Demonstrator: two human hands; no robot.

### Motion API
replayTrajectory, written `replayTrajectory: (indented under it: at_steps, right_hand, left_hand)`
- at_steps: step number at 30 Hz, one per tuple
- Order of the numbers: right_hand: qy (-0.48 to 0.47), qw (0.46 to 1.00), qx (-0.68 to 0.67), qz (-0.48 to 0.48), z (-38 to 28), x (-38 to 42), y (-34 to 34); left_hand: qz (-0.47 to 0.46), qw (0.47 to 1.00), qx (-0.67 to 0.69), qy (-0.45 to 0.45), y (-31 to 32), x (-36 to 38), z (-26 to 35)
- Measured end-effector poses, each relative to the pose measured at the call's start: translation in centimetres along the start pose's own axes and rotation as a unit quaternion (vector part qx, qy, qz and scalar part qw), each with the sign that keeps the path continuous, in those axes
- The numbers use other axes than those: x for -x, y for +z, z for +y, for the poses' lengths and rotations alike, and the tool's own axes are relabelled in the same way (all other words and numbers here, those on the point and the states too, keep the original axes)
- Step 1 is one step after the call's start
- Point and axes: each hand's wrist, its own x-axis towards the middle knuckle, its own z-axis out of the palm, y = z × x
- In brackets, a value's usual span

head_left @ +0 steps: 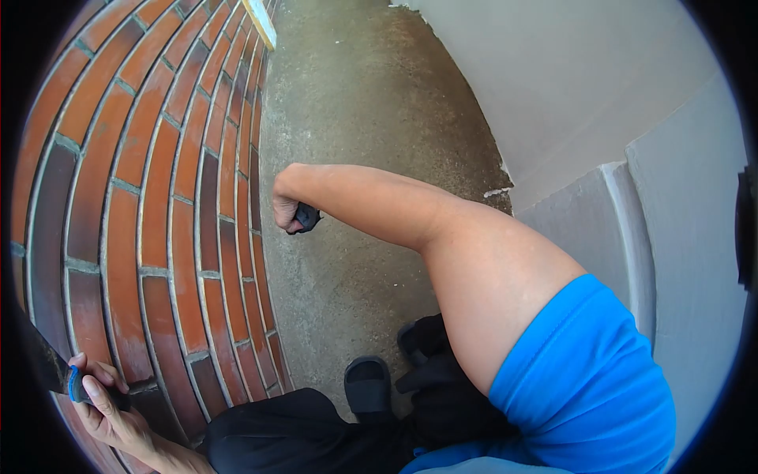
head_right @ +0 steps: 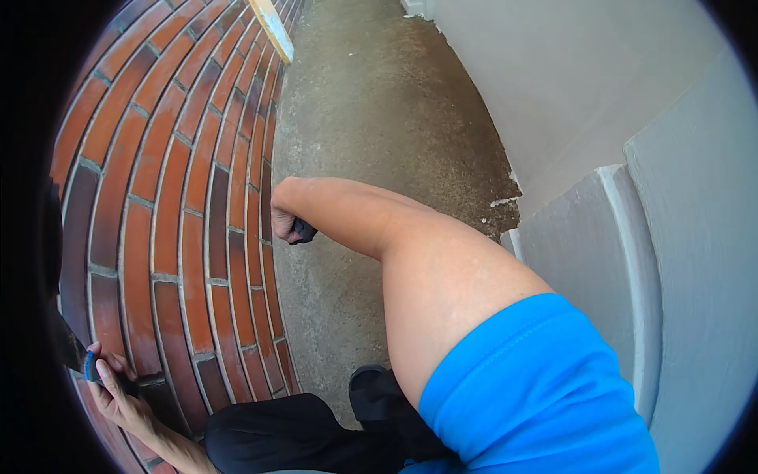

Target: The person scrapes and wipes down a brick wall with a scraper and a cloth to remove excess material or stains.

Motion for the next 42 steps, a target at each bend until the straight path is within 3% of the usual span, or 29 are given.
replayTrajectory:
  at_steps: [7,16,19,22,28,32,35,39,42]
  right_hand:
    - [0.030,0.999,0.006,-0.017,0.9,-4.2,-0.4]
    - [-0.040,0.999,0.021,0.031,0.9,-6.6,-0.5]
    - [-0.102,0.994,0.022,0.036,-0.2,-1.7,-0.2]
    - [-0.081,0.995,-0.048,0.033,-1.2,1.7,0.3]
    - [-0.053,0.996,-0.067,-0.013,-0.6,-3.4,0.2]
    - [-0.043,0.994,-0.084,0.052,-1.9,-2.4,1.3]
    - [-0.048,0.986,-0.157,0.029,-3.0,-1.4,2.1]
    - [-0.108,0.988,-0.090,0.061,-4.1,-0.8,2.4]
    - [-0.128,0.984,-0.049,0.117,-6.2,4.2,2.7]
  left_hand:
    - [0.004,0.999,0.031,0.011,0.3,0.1,-0.1]
    - [-0.004,1.000,0.003,-0.025,0.6,0.3,0.8]
    - [-0.003,0.999,-0.016,-0.042,1.1,0.3,1.4]
    - [-0.006,0.998,-0.014,-0.065,1.7,0.0,2.3]
    - [-0.025,0.995,0.004,-0.098,2.4,-0.1,2.8]
    - [-0.025,0.989,0.068,-0.132,3.9,-0.9,4.9]
    - [-0.031,0.989,0.049,-0.134,4.0,-0.8,4.9]
    - [-0.025,0.995,0.006,-0.098,3.9,-0.7,4.8]
    - [-0.017,0.997,0.004,-0.079,4.0,-0.8,5.0]
